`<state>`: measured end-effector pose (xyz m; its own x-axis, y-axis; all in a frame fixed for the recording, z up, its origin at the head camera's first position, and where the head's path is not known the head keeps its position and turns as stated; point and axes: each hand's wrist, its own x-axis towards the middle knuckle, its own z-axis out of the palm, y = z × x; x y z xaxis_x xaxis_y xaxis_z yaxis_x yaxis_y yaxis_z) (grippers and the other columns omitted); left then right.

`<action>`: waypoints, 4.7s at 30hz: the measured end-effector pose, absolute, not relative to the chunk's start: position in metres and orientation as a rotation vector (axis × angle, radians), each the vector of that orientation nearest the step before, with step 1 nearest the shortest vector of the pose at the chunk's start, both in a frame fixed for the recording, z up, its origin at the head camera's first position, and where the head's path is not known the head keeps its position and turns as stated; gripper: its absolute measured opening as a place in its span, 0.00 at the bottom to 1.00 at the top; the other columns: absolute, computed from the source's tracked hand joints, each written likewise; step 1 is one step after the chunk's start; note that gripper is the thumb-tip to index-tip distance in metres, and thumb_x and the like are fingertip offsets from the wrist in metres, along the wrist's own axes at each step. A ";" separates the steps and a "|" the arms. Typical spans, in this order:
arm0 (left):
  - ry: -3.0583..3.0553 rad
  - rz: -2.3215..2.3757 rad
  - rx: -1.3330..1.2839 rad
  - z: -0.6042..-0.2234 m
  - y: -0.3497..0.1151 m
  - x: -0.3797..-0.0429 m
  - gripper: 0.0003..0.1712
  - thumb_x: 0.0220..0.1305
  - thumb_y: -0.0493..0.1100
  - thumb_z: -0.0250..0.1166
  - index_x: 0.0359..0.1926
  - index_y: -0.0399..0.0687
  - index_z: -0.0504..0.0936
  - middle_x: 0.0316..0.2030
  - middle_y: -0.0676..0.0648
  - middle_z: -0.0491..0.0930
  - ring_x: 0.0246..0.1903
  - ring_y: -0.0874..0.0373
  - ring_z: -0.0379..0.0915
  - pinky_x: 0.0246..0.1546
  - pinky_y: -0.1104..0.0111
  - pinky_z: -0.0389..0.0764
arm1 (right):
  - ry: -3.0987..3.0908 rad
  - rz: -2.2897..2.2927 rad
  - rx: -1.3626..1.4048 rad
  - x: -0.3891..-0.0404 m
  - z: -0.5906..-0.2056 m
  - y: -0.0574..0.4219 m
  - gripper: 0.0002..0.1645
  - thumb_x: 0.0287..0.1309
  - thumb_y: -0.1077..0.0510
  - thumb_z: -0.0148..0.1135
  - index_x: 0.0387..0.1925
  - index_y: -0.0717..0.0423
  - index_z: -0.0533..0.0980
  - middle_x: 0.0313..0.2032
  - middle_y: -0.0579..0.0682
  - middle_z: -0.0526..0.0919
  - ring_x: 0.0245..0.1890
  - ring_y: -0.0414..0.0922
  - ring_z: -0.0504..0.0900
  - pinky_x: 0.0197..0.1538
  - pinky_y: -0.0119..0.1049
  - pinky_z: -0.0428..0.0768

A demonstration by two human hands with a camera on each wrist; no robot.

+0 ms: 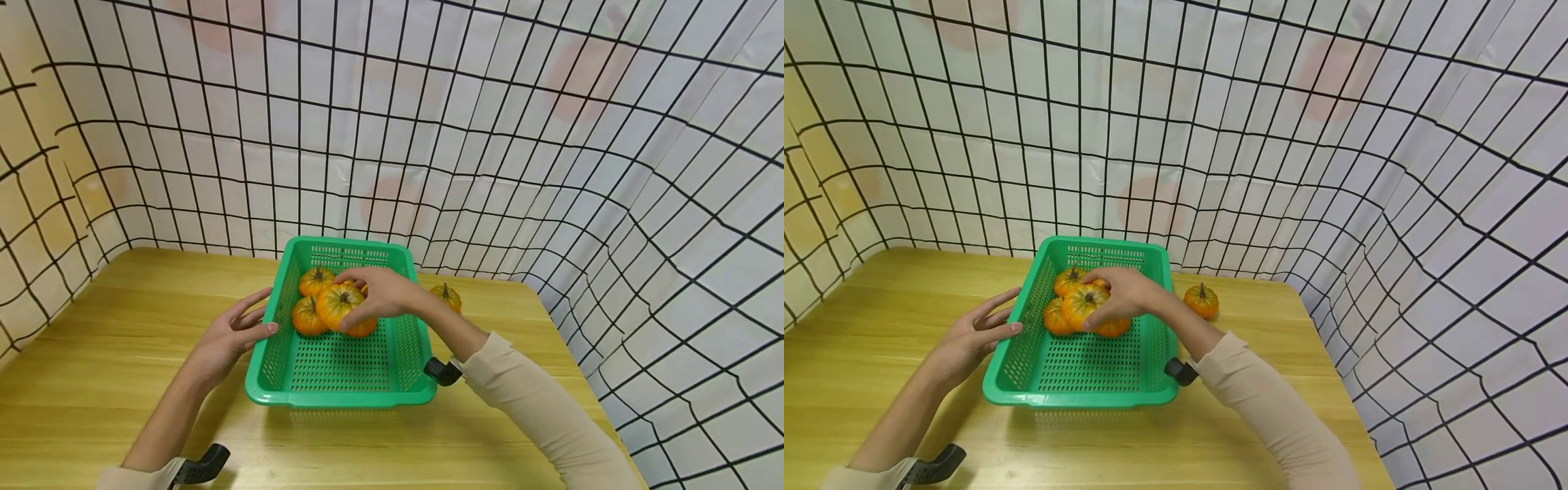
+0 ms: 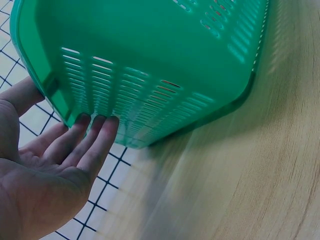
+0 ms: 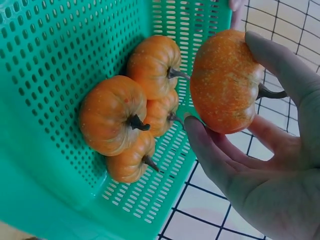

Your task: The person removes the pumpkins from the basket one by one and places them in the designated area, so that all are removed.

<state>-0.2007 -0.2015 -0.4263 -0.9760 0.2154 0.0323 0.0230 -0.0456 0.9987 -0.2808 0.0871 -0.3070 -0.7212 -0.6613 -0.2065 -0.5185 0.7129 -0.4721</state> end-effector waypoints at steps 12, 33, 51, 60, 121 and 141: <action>2.072 2.167 0.261 -0.426 -0.201 -0.201 0.45 0.70 0.40 0.65 0.81 0.51 0.52 0.75 0.32 0.58 0.58 0.57 0.79 0.53 0.68 0.80 | 2.637 -0.726 -0.786 -0.274 -0.304 0.115 0.49 0.50 0.39 0.77 0.72 0.40 0.68 0.67 0.52 0.72 0.61 0.52 0.74 0.53 0.46 0.80; 2.067 2.156 0.244 -0.426 -0.201 -0.200 0.45 0.71 0.40 0.65 0.81 0.53 0.52 0.76 0.32 0.57 0.58 0.58 0.79 0.53 0.69 0.80 | 2.716 -1.062 -0.568 -0.267 -0.311 0.165 0.50 0.45 0.44 0.81 0.69 0.40 0.67 0.69 0.57 0.69 0.64 0.59 0.73 0.59 0.54 0.79; 2.068 2.167 0.253 -0.427 -0.201 -0.200 0.45 0.70 0.40 0.65 0.81 0.52 0.52 0.75 0.32 0.58 0.57 0.58 0.79 0.53 0.68 0.81 | 2.924 -1.304 -0.327 -0.267 -0.330 0.203 0.49 0.52 0.44 0.78 0.73 0.45 0.66 0.68 0.58 0.71 0.63 0.58 0.75 0.59 0.53 0.79; 2.077 2.164 0.247 -0.427 -0.201 -0.200 0.45 0.70 0.40 0.65 0.81 0.52 0.53 0.75 0.32 0.59 0.58 0.58 0.79 0.53 0.68 0.80 | 2.971 -1.408 -0.206 -0.268 -0.343 0.225 0.50 0.54 0.43 0.76 0.74 0.47 0.64 0.68 0.59 0.71 0.64 0.59 0.75 0.60 0.53 0.80; 2.084 2.157 0.225 -0.427 -0.201 -0.202 0.45 0.70 0.40 0.66 0.80 0.53 0.53 0.75 0.33 0.60 0.58 0.57 0.78 0.54 0.66 0.80 | 3.149 -1.233 0.371 -0.302 -0.454 0.303 0.49 0.63 0.41 0.67 0.73 0.65 0.61 0.68 0.69 0.70 0.68 0.68 0.65 0.69 0.59 0.68; 2.101 2.141 0.223 -0.427 -0.200 -0.201 0.45 0.70 0.41 0.65 0.81 0.53 0.52 0.75 0.33 0.59 0.62 0.50 0.76 0.56 0.63 0.79 | 3.154 -1.143 0.327 -0.306 -0.455 0.299 0.47 0.65 0.42 0.66 0.74 0.64 0.61 0.69 0.68 0.69 0.68 0.69 0.64 0.70 0.60 0.64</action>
